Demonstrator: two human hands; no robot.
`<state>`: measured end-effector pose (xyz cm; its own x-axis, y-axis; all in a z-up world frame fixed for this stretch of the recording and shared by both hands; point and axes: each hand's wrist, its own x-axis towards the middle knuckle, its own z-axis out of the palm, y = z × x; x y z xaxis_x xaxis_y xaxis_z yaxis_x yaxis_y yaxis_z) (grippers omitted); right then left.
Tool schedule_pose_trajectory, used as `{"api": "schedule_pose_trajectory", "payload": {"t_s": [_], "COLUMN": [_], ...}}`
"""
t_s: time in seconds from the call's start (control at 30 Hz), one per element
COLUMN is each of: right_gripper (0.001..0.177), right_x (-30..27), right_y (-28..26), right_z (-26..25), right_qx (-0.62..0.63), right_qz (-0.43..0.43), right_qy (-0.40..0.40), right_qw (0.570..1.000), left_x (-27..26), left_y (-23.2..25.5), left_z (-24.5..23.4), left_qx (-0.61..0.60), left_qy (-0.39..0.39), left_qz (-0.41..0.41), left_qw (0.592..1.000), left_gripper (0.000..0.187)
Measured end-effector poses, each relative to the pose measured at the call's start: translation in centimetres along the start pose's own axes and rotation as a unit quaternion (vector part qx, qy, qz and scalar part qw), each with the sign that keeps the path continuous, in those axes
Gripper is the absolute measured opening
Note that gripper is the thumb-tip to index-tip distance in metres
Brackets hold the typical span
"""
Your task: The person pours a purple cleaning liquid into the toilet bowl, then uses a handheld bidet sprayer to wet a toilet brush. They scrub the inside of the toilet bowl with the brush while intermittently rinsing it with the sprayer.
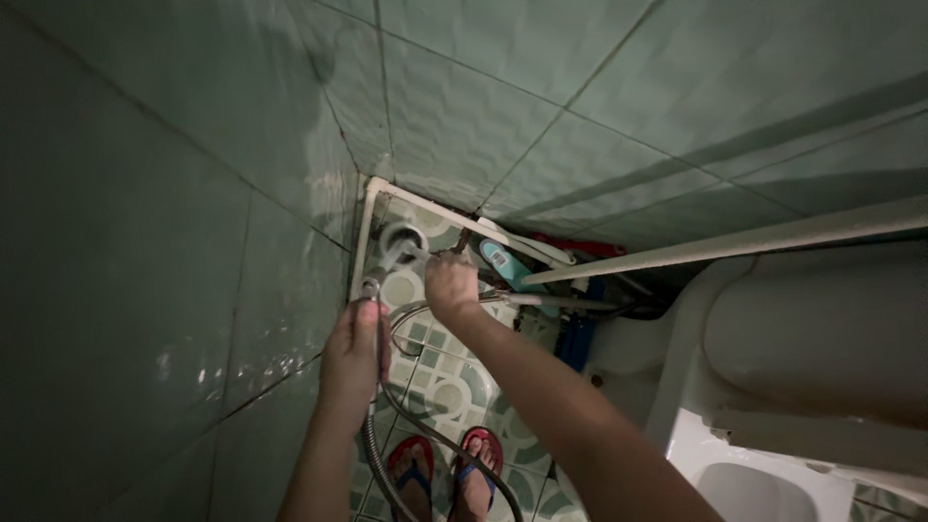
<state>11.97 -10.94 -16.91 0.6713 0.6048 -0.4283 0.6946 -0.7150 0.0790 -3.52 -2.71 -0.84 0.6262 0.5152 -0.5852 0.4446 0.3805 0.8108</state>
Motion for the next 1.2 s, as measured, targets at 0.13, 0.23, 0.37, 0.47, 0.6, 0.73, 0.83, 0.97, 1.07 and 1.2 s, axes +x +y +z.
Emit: {"api": "schedule_pose_trajectory", "payload": {"t_s": [0.13,0.23,0.37,0.47,0.6,0.73,0.83,0.97,1.07,1.2], "right_gripper": [0.032,0.029,0.028,0.028,0.029,0.043,0.051,0.049,0.047,0.041], "right_x": [1.8,2.1,0.0,-3.4,-10.5,-16.8,-21.5,-28.8,-34.2,-39.6], "right_y": [2.0,4.4,7.0,9.2,8.9,7.4,7.1,7.6,8.2,8.8], "right_z": [-4.8,-7.0,-6.7,-4.1,-0.1,-0.2,-2.1,-4.1,-4.0,-3.7], "right_qx": [0.112,0.210,0.294,0.422,0.715,0.514,0.486,0.529,0.540,0.529], "right_qz": [0.024,0.097,0.084,0.114,0.143,0.196,0.269,0.274,0.312,0.355], "right_qy": [-0.039,-0.012,0.049,-0.057,-0.154,-0.061,-0.048,-0.021,0.009,-0.005], "right_qw": [0.993,0.973,0.951,0.898,0.667,0.833,0.830,0.803,0.781,0.771], "left_x": [0.0,-0.4,-1.5,-2.8,-5.0,-7.4,-9.4,-11.4,-12.6,-14.1], "left_y": [0.7,1.2,2.5,3.4,4.8,6.6,7.1,7.2,6.8,6.7], "left_z": [-0.3,0.2,0.9,1.7,2.7,3.4,3.5,3.6,3.6,4.8], "left_qx": [0.017,-0.005,0.002,-0.013,-0.009,0.018,0.020,0.055,0.059,0.083], "left_qy": [0.016,0.016,0.018,-0.002,-0.047,-0.094,-0.130,-0.133,-0.165,-0.189], "left_qz": [0.010,0.020,0.021,0.021,0.034,-0.002,-0.008,-0.012,0.022,0.048], "left_qw": [1.000,1.000,1.000,1.000,0.998,0.995,0.991,0.989,0.984,0.977], "left_gripper": [0.040,0.038,0.039,0.037,0.038,0.044,0.048,0.048,0.046,0.042]}}
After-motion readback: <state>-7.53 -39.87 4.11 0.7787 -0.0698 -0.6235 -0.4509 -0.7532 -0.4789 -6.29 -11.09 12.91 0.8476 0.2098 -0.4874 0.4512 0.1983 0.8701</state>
